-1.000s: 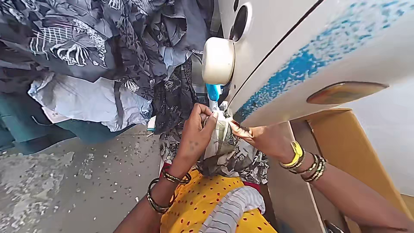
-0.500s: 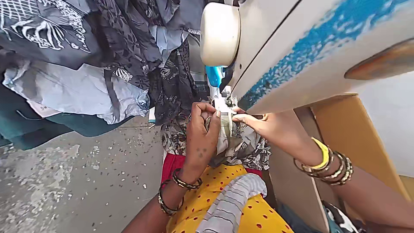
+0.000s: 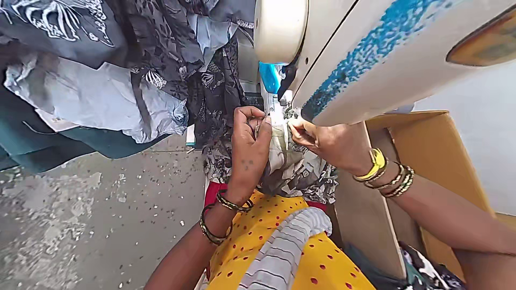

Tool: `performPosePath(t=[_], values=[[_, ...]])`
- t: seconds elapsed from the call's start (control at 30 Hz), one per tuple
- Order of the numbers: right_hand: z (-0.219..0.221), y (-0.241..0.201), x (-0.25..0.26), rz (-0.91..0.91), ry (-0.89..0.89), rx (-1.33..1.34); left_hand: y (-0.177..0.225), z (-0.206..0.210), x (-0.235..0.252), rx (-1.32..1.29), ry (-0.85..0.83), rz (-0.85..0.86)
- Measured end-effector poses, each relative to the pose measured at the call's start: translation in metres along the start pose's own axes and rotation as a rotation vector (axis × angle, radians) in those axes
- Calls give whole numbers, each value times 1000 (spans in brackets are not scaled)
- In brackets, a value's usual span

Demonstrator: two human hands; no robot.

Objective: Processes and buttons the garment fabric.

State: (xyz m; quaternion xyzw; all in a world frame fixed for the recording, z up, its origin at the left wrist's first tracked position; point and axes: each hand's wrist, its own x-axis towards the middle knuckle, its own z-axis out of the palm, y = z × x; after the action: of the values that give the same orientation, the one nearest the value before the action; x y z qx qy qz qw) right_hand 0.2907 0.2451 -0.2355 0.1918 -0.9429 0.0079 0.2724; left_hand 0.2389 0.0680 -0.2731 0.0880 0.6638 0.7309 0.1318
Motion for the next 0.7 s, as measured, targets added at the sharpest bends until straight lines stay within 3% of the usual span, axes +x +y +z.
performPosePath(t=[0.13,0.33,0.47,0.63,0.7], values=[[-1,3,1,-109,11,-38,-5,7,2,16,38,-25],[-3,5,2,-214,0,-25,-9,2,18,195,-23,92],[0,2,3,-195,9,-48,-14,11,35,258,27,160],[8,2,-1,-165,93,-149,-5,16,42,309,67,102],[12,2,-9,-71,144,-124,-6,13,43,296,54,102]])
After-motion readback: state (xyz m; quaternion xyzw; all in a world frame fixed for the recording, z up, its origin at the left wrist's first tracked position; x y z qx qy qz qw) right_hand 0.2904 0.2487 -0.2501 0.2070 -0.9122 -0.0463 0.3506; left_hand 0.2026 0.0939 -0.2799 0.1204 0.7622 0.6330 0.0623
